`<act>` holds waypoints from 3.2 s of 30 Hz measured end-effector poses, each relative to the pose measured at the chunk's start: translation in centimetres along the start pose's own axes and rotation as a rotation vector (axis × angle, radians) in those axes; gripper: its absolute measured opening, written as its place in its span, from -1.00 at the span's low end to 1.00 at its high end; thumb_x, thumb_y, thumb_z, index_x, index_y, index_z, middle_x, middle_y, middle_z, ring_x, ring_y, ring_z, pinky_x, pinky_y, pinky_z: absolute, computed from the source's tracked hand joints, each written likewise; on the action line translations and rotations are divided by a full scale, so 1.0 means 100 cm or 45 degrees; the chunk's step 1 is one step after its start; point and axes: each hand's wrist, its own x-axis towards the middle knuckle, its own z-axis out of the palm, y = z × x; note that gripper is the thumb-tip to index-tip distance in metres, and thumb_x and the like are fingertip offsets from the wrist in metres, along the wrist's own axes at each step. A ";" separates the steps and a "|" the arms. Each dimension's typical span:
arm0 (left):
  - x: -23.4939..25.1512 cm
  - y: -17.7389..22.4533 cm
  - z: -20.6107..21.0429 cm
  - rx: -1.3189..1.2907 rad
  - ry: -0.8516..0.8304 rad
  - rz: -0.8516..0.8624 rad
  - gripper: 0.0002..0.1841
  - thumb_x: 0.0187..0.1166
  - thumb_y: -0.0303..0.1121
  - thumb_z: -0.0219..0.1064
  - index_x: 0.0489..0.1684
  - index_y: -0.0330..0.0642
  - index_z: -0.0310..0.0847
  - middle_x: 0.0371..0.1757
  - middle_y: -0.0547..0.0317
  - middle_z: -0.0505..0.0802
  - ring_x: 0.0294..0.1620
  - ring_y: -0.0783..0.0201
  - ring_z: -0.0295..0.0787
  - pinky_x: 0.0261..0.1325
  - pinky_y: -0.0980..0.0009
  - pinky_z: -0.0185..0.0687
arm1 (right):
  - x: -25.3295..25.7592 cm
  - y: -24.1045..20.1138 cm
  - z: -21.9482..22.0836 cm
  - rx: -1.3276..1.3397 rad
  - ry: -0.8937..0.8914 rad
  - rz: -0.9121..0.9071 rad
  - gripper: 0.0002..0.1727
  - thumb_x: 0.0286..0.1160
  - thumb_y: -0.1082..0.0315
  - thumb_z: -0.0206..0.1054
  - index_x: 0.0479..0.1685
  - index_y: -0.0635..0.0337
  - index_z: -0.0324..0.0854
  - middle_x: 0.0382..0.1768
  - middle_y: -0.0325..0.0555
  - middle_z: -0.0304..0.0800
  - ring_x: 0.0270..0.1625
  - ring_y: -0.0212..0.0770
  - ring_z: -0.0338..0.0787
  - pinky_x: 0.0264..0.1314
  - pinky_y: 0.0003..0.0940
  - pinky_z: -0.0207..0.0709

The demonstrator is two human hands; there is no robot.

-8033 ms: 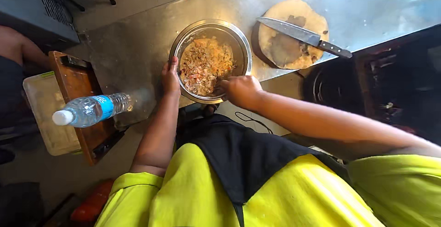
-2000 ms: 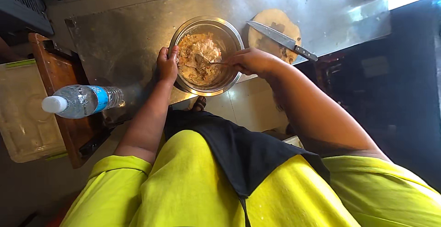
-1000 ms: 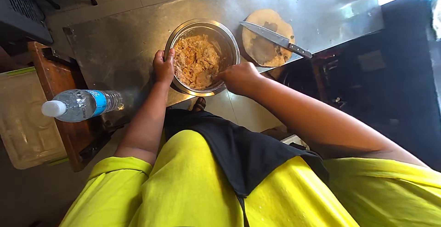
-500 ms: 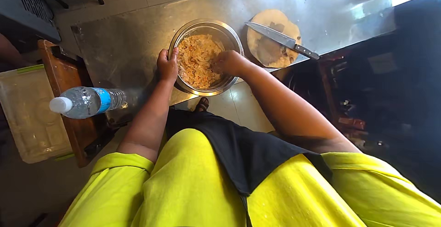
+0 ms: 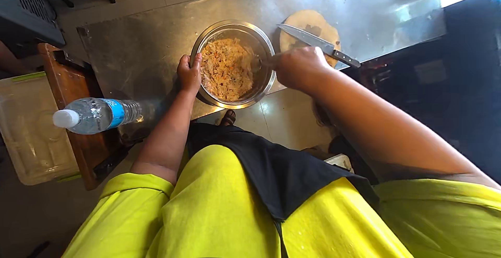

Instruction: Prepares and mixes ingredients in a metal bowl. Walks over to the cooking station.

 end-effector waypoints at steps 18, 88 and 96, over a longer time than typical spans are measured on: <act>0.018 -0.001 -0.004 -0.104 -0.147 -0.034 -0.64 0.78 -0.09 0.22 -0.31 -0.19 0.44 -0.35 0.14 0.58 -0.29 0.31 0.55 -0.08 0.31 0.53 | 0.096 -0.046 0.000 0.087 0.029 -0.459 -0.71 0.67 0.30 0.22 0.22 -0.03 0.77 0.05 0.24 0.86 0.18 0.40 0.80 0.07 0.54 0.52; 0.007 0.001 0.003 -0.114 -0.003 0.059 -0.67 0.73 -0.17 0.30 -0.44 -0.08 0.36 -0.50 0.32 0.46 -0.48 0.45 0.41 -0.29 0.49 0.42 | 0.024 0.035 0.069 0.074 0.187 -0.473 -0.71 0.63 0.42 0.21 0.07 -0.04 0.84 -0.06 0.06 0.88 0.01 0.24 0.87 -0.13 0.35 0.65; 0.009 0.000 0.002 -0.057 -0.017 0.069 -0.66 0.75 -0.18 0.27 -0.45 -0.09 0.33 -0.50 0.32 0.43 -0.47 0.45 0.37 -0.26 0.48 0.37 | 0.028 -0.018 0.097 0.481 0.316 -0.226 -0.70 0.76 0.23 0.15 0.11 0.04 0.81 0.01 0.08 0.89 0.08 0.24 0.87 -0.01 0.37 0.62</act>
